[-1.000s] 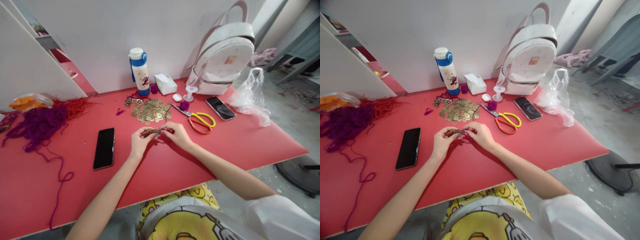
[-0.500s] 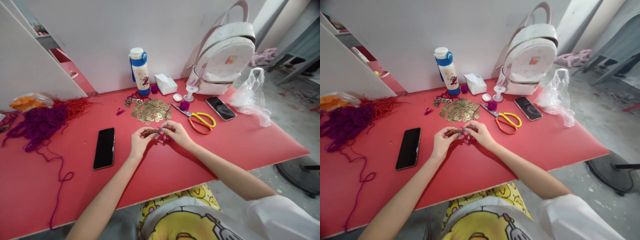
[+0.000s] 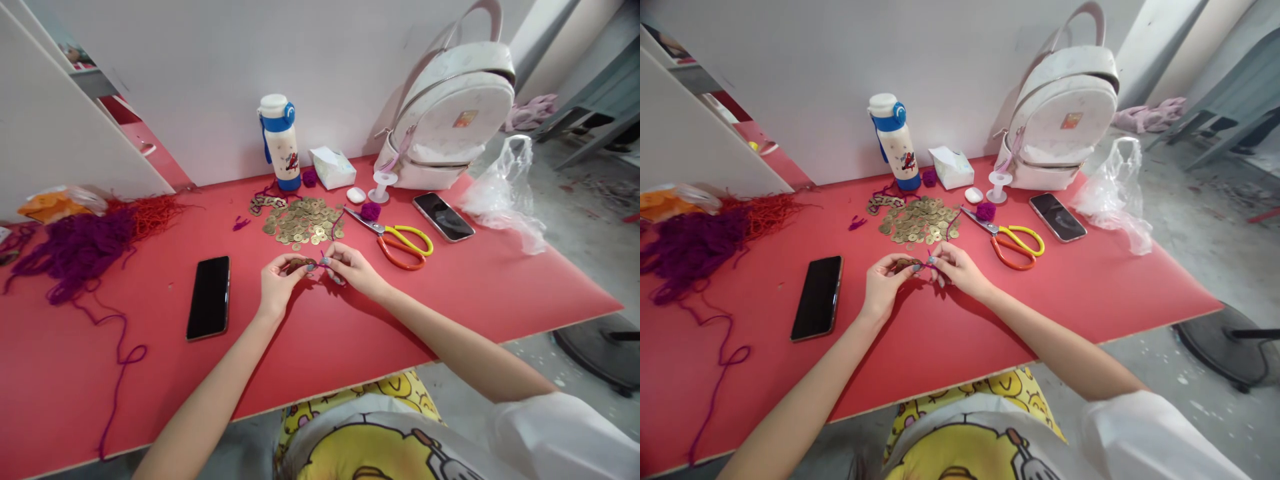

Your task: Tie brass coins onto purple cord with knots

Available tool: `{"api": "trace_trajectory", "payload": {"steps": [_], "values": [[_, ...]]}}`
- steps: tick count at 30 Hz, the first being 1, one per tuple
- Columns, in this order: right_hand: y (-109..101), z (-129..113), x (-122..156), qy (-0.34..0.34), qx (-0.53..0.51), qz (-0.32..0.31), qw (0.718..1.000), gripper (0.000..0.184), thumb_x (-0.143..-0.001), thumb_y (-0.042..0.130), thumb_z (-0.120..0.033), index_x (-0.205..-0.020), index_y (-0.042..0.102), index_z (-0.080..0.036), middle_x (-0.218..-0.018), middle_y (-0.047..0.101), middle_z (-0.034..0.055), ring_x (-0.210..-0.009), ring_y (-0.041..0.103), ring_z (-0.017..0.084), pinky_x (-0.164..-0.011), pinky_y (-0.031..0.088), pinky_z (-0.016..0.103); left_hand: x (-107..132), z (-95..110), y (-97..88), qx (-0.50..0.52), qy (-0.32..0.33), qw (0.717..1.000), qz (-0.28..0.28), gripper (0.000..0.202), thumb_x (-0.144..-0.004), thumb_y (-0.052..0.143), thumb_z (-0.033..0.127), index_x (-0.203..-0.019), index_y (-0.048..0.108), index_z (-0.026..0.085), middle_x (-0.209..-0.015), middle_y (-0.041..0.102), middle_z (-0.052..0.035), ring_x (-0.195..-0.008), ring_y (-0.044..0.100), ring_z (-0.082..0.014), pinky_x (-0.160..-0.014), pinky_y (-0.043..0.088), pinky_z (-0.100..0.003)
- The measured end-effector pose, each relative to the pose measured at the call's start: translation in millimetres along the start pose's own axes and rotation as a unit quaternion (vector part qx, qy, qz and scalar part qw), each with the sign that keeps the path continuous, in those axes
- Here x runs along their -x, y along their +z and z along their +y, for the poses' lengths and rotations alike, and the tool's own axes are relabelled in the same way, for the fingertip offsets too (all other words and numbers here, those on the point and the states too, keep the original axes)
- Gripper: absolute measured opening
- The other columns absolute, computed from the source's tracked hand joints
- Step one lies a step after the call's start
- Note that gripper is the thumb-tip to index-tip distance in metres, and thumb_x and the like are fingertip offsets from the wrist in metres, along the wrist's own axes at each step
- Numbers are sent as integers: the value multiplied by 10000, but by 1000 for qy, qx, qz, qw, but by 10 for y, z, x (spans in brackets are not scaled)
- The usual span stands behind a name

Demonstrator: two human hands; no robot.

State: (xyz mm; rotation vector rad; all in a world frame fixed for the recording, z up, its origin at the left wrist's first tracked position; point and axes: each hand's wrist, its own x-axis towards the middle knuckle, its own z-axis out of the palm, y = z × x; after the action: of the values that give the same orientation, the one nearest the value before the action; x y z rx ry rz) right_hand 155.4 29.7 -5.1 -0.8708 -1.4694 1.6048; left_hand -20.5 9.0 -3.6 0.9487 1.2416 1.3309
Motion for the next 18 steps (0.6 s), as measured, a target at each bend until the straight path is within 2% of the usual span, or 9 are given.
{"api": "trace_trajectory", "payload": {"steps": [4,8,13,18], "values": [[-8,26,-11,-21,38,7,999,292,-889,586,-463,-807,484,-202,-568,485,-79,-440,404,67,-438,341,200,0,-5,4,28,-8,1000,-2,306,-543,882,267,-788,731,162,-762,740,-35,-702,684,-165,-678,593,-289],[-12,81,-12,-35,83,6,996,249,-910,553,-419,-809,479,-203,-587,483,-69,-478,423,79,-466,347,204,4,-8,4,57,-36,998,-8,326,-522,895,271,-794,752,163,-777,751,-45,-727,695,-171,-695,602,-292],[-24,112,-3,-55,148,7,987,151,-923,518,-314,-828,509,-197,-613,512,-55,-523,465,92,-514,369,212,7,4,23,73,-56,996,-11,332,-467,920,284,-724,748,164,-735,748,-42,-659,690,-164,-678,611,-303],[-20,80,5,-49,155,20,987,154,-914,527,-321,-823,512,-197,-597,531,-53,-521,499,102,-521,390,216,5,11,25,68,-60,996,-13,345,-451,924,301,-712,743,166,-717,747,-42,-648,695,-174,-673,617,-319]]}}
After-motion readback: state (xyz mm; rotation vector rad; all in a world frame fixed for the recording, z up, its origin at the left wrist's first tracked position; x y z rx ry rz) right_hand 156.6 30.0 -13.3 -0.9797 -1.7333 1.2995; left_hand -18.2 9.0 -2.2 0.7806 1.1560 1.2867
